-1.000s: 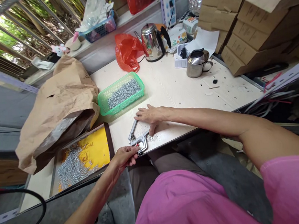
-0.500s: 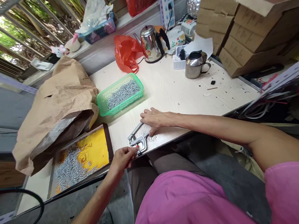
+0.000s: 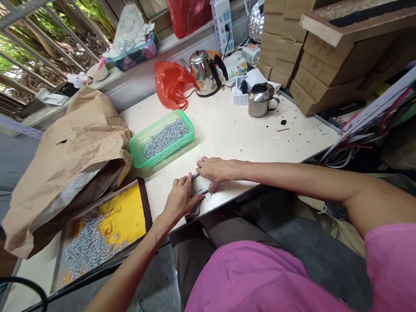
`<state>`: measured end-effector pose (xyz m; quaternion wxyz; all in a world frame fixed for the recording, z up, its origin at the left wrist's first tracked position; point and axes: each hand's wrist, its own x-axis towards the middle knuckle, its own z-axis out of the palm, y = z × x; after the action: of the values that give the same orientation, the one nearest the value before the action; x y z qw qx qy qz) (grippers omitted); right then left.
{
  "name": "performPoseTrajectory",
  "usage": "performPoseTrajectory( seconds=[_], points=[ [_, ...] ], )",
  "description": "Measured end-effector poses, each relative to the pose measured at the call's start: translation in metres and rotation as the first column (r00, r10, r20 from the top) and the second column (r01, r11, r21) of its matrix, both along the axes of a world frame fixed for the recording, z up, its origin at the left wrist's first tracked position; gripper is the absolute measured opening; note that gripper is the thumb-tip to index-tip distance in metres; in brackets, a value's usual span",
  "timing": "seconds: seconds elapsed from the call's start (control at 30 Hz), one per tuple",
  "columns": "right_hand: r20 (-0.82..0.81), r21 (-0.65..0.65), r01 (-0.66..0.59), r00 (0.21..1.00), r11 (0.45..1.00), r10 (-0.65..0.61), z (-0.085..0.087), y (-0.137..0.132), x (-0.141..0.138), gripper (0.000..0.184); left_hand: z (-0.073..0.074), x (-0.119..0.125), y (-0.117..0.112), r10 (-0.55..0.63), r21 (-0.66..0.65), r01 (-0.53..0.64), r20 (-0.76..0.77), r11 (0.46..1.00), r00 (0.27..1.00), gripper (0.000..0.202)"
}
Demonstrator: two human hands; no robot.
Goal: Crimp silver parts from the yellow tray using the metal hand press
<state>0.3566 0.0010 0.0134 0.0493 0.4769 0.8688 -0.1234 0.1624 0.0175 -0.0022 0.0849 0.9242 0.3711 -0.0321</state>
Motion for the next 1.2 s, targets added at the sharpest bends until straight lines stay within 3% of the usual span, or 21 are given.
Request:
performPoseTrajectory(
  seconds=[0.17, 0.3, 0.37, 0.53, 0.67, 0.73, 0.83, 0.93, 1.07, 1.13, 1.2],
  points=[
    [-0.006, 0.002, 0.079, 0.997, 0.997, -0.079, 0.002, -0.007, -0.007, 0.039, 0.002, 0.004, 0.003, -0.043, 0.002, 0.043, -0.028, 0.999, 0.999, 0.046],
    [-0.068, 0.02, 0.111, 0.992, 0.994, -0.11, -0.012, -0.015, -0.013, 0.016, 0.001, 0.003, -0.001, -0.045, 0.007, 0.045, 0.022, 0.999, 0.999, 0.024],
    [-0.099, 0.03, 0.147, 0.985, 0.989, -0.143, -0.02, -0.018, -0.015, 0.014, 0.001, 0.004, -0.003, -0.03, 0.013, 0.03, 0.018, 0.999, 0.999, 0.019],
    [-0.125, 0.045, 0.188, 0.975, 0.981, -0.181, -0.019, -0.021, -0.011, 0.021, -0.001, 0.003, -0.007, -0.019, 0.024, 0.018, 0.033, 1.0, 0.999, 0.02],
    [-0.129, 0.016, 0.125, 0.984, 0.992, -0.122, -0.011, -0.015, 0.001, 0.048, -0.019, -0.005, -0.03, -0.015, 0.115, -0.009, 0.206, 0.993, 0.978, 0.033],
    [-0.166, 0.003, 0.099, 0.981, 0.995, -0.097, -0.012, -0.01, 0.006, 0.042, -0.031, -0.008, -0.045, -0.027, 0.145, -0.015, 0.289, 0.989, 0.957, 0.035],
    [-0.17, 0.033, 0.155, 0.974, 0.987, -0.148, -0.016, -0.002, 0.007, 0.022, -0.044, -0.008, -0.064, -0.041, 0.13, -0.005, 0.352, 0.992, 0.935, 0.034],
    [-0.088, 0.1, 0.207, 0.976, 0.973, -0.199, -0.017, 0.008, 0.004, 0.016, -0.048, -0.005, -0.073, -0.029, 0.082, -0.002, 0.374, 0.997, 0.927, 0.03],
    [-0.009, 0.158, 0.274, 0.961, 0.949, -0.276, -0.005, 0.018, -0.015, 0.018, -0.045, -0.002, -0.076, 0.008, 0.038, -0.026, 0.42, 0.999, 0.907, 0.03],
    [-0.011, 0.165, 0.173, 0.985, 0.971, -0.174, 0.001, 0.018, -0.034, 0.019, -0.044, -0.001, -0.077, 0.015, 0.029, -0.032, 0.455, 0.999, 0.89, 0.031],
    [-0.036, 0.153, -0.027, 0.999, 0.988, 0.033, 0.005, 0.015, -0.059, 0.018, -0.045, 0.0, -0.078, 0.028, 0.012, -0.038, 0.464, 0.999, 0.885, 0.033]
  ],
)
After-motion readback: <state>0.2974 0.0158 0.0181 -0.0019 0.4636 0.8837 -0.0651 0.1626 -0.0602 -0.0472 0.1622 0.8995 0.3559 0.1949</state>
